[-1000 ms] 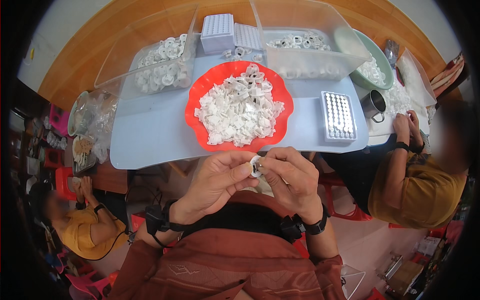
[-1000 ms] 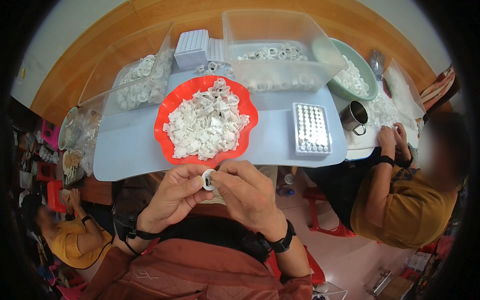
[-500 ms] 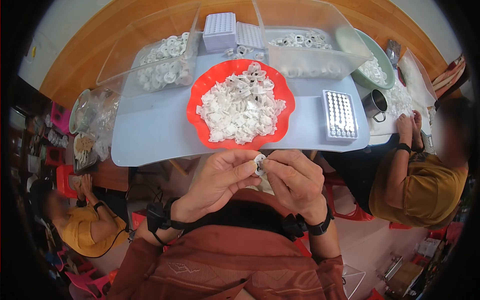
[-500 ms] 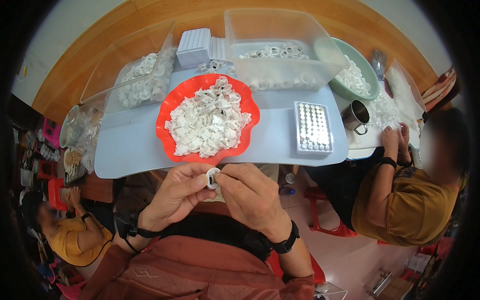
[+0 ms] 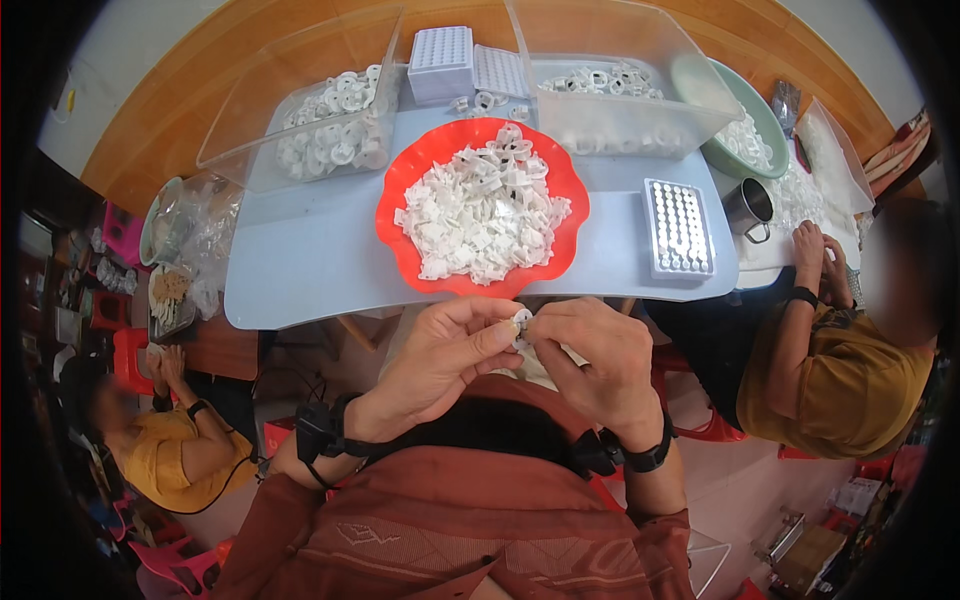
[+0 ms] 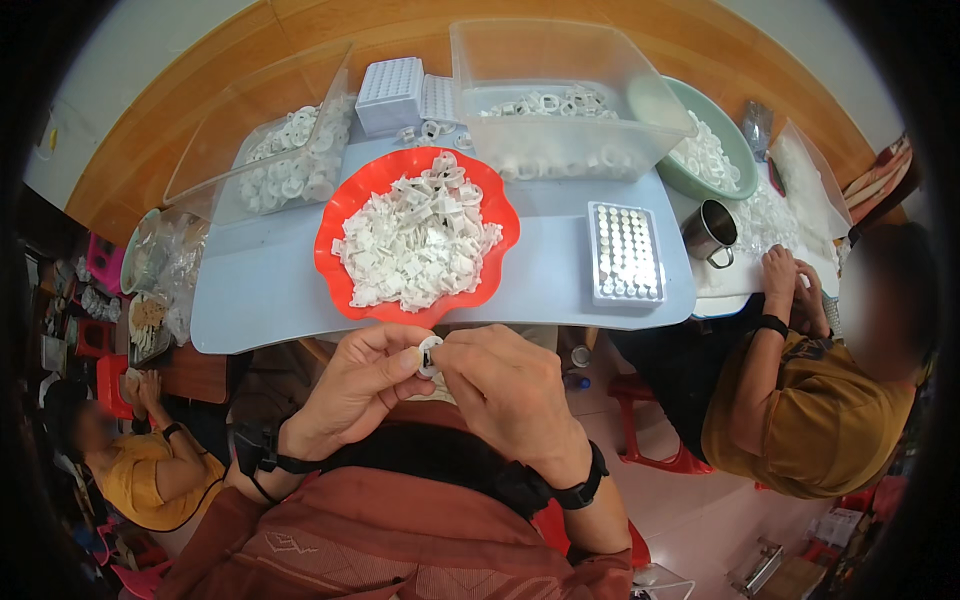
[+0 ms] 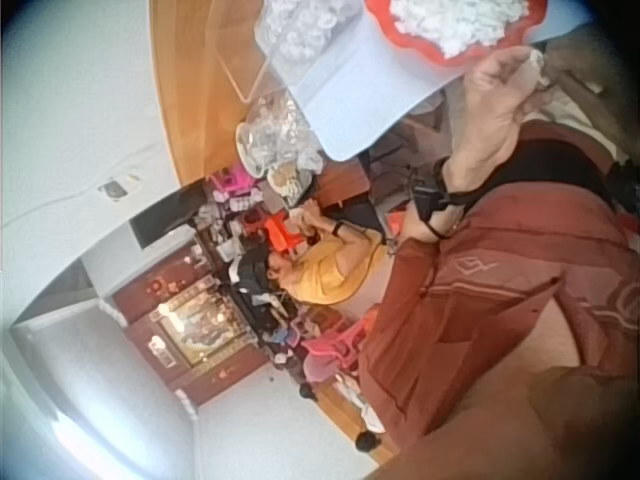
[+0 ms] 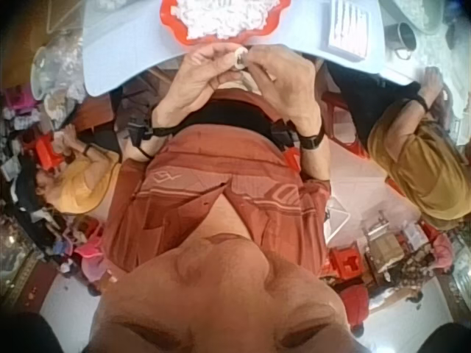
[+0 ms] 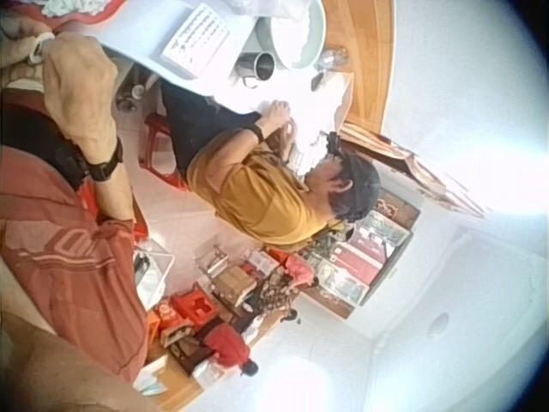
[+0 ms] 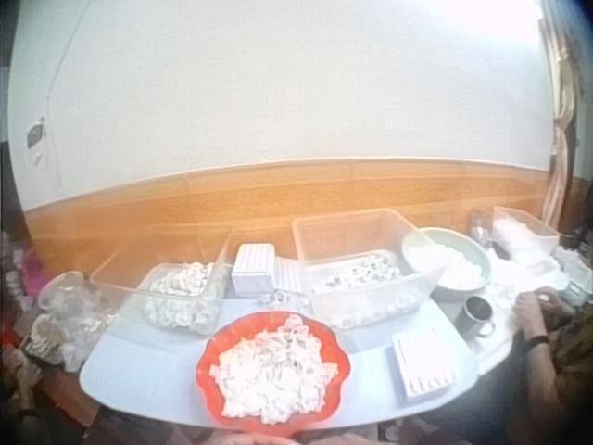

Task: Assembling small plastic components by peeling backings and joining pieces while sitting at a sorting table.

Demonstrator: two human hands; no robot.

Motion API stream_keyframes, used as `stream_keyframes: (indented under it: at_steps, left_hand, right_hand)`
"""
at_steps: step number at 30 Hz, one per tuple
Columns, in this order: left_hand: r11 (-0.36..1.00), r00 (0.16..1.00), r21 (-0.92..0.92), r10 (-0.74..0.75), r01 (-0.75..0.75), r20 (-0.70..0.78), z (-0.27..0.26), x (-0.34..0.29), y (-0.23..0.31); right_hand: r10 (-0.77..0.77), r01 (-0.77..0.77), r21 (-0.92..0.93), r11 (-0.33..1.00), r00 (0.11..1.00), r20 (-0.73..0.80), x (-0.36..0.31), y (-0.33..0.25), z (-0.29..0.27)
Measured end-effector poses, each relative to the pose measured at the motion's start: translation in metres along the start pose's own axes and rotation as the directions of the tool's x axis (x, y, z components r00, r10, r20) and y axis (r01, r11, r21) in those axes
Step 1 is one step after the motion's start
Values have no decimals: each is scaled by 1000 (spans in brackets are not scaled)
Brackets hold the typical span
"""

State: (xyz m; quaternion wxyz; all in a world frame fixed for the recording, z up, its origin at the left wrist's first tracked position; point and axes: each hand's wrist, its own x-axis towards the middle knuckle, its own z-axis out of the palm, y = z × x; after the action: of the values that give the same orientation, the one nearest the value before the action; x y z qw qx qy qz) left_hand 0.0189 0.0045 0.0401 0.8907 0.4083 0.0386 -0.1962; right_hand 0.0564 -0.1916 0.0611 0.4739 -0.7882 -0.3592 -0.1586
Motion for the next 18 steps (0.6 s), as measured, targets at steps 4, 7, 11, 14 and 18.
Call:
stream_keyframes:
  at_steps: [4, 7, 11, 14, 18]
  left_hand:
    - [999, 1000, 43, 2, -1, -30, 0, -1, -3]
    - [998, 999, 62, -7, 9, -38, 0, -2, -3]
    - [995, 999, 101, 12, -8, -36, -3, -3, -6]
    - [993, 999, 118, 11, -5, -48, -2, -3, -7]
    - [993, 999, 120, 23, -19, -37, -2, -1, -9]
  right_hand:
    - [69, -71, 59, 996, 997, 28, 0, -1, -1]
    - [150, -155, 127, 980, 987, 53, 0, -2, -1]
    - [323, -352, 281, 893, 935, 146, -2, 0, -4]
    - [332, -362, 276, 890, 931, 148, -3, 0, -4]
    - [152, -155, 121, 980, 988, 33, -4, 2, 2]
